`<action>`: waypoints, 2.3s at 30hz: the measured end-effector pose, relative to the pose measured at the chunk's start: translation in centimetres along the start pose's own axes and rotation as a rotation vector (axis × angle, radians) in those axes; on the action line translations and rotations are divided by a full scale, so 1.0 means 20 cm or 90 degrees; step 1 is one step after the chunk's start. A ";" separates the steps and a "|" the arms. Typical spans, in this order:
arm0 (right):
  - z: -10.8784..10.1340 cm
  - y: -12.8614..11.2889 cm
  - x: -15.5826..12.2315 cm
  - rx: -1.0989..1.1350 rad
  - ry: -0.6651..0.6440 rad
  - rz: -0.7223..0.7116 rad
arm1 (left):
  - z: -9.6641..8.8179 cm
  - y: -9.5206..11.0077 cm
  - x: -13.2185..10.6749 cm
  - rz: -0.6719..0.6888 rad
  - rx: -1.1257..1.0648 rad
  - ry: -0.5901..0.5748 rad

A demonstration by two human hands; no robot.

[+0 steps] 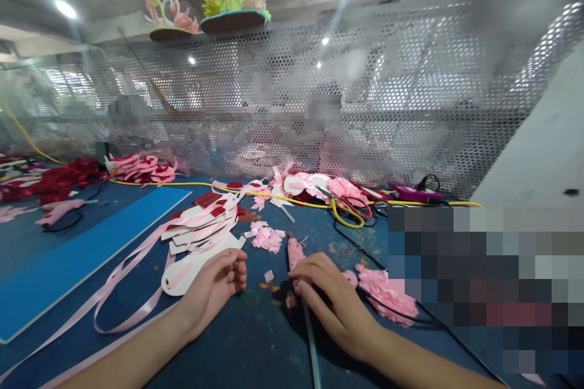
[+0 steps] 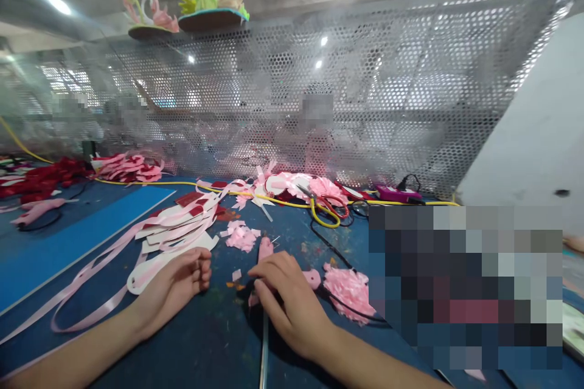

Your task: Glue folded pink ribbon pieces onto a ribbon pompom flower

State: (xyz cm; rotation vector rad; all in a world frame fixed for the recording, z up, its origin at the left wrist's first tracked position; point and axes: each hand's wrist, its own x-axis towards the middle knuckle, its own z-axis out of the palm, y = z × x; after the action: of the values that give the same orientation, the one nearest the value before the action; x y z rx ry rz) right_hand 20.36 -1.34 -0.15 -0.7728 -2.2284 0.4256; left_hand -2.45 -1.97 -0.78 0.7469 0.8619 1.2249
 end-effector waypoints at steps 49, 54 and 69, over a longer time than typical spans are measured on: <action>0.02 -0.08 -0.01 -0.120 0.127 -0.227 | 0.14 -0.05 -0.16 0.153 0.542 -0.210; 0.01 -0.11 -0.01 0.026 -0.006 -0.218 | 0.16 -0.03 -0.17 0.206 0.522 -0.322; 0.01 -0.10 -0.01 0.099 -0.013 -0.200 | 0.12 -0.07 -0.15 0.039 0.344 -0.248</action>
State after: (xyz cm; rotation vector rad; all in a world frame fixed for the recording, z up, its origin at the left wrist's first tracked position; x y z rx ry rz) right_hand 19.51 -3.12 0.57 -0.3300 -2.2542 0.4454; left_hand 0.02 -5.29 -0.37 1.4037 0.8509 0.8537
